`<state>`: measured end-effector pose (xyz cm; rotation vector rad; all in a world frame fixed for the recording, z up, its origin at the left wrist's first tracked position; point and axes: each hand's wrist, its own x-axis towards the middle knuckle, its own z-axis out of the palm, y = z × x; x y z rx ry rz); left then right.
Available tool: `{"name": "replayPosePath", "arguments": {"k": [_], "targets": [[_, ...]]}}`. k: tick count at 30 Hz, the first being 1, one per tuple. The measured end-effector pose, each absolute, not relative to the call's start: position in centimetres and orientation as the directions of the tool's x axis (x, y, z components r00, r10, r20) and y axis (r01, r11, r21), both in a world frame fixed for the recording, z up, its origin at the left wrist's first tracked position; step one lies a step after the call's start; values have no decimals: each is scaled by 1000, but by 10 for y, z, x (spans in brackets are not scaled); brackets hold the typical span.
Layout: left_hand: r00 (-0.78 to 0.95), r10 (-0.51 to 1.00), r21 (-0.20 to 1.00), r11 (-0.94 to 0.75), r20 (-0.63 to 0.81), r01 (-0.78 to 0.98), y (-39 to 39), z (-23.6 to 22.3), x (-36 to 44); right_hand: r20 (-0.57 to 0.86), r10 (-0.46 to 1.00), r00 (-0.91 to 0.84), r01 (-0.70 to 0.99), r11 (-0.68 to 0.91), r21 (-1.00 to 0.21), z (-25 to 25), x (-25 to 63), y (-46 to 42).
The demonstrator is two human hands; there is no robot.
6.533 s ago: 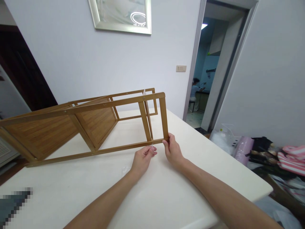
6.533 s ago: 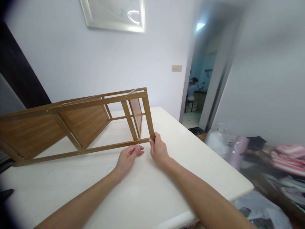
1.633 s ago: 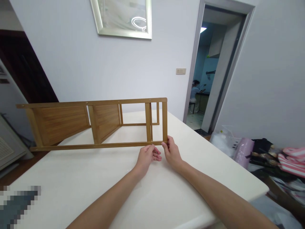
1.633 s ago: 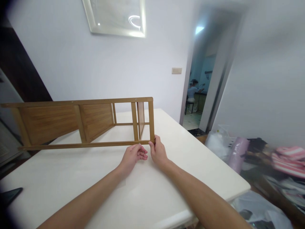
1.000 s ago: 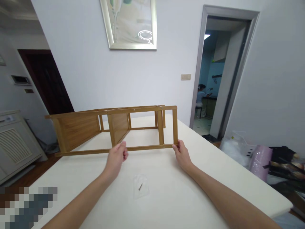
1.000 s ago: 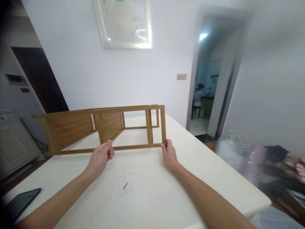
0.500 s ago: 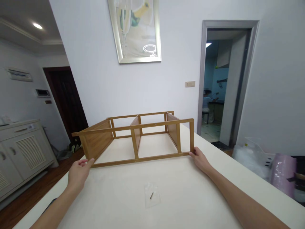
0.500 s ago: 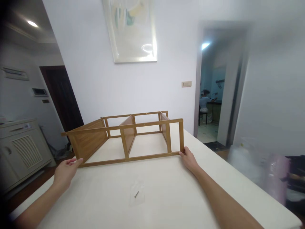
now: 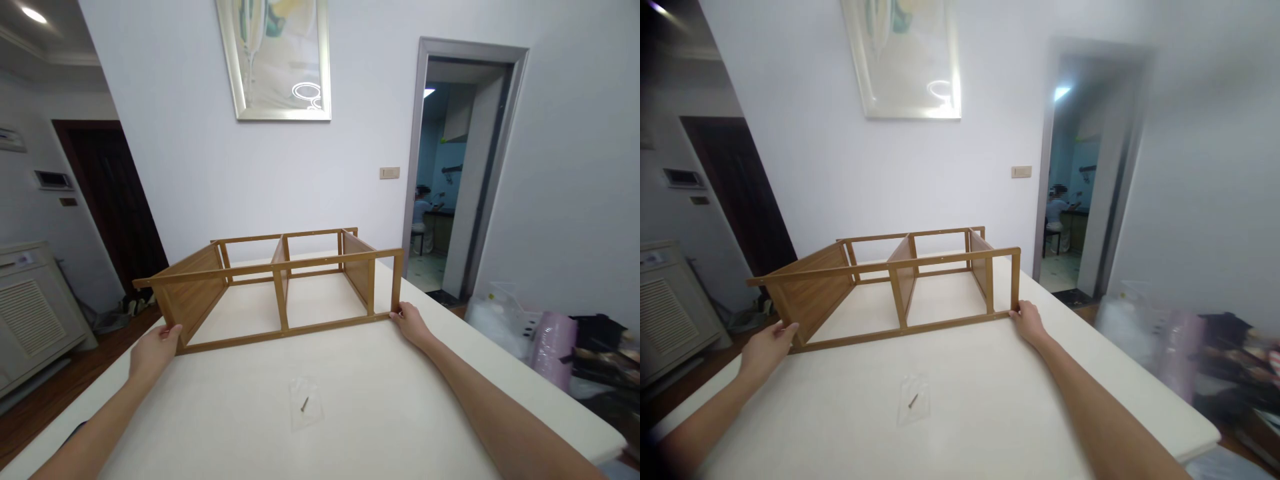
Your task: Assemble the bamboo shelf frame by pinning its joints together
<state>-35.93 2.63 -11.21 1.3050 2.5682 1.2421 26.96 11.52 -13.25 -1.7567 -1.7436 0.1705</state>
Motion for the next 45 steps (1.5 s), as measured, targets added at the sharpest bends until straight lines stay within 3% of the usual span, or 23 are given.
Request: {"name": "replayPosePath", "arguments": {"k": [3, 7, 15, 19, 23, 26, 29, 33, 36, 39, 45], "targets": [[-587, 742, 556, 353, 323, 752, 23, -114, -351, 332, 930, 157, 887, 15, -461, -131, 276, 124], [-560, 758, 540, 333, 335, 773, 17, -113, -326, 315, 926, 207, 907, -60, -417, -130, 286, 135], [-628, 702, 644, 315, 336, 697, -18, -116, -282, 327, 918, 225, 900, -67, -431, -131, 299, 141], [-692, 644, 752, 269, 325, 602, -57, -114, -243, 352, 906, 236, 892, -58, -447, -133, 301, 137], [-371, 906, 900, -26, 206, 436, -92, -107, -151, 381, 897, 223, 903, -43, -427, -133, 295, 129], [-127, 952, 928, -233, 279, 291, -95, -103, -78, 408, 885, 223, 911, -41, -410, -131, 291, 123], [-10, 948, 918, -304, 317, 255, -84, -104, -30, 429, 875, 226, 918, -43, -394, -130, 291, 118], [119, 960, 912, -280, 255, 300, -65, -108, -5, 435, 870, 232, 922, -55, -382, -131, 292, 117], [125, 948, 868, -317, 292, 382, -58, -111, -4, 431, 872, 233, 922, -57, -382, -133, 292, 117], [161, 893, 781, -446, 420, 437, -57, -118, -7, 427, 874, 230, 922, -56, -382, -132, 291, 117], [400, 693, 492, -713, 599, 500, -62, -141, -15, 416, 883, 217, 925, -51, -376, -131, 290, 114]]}}
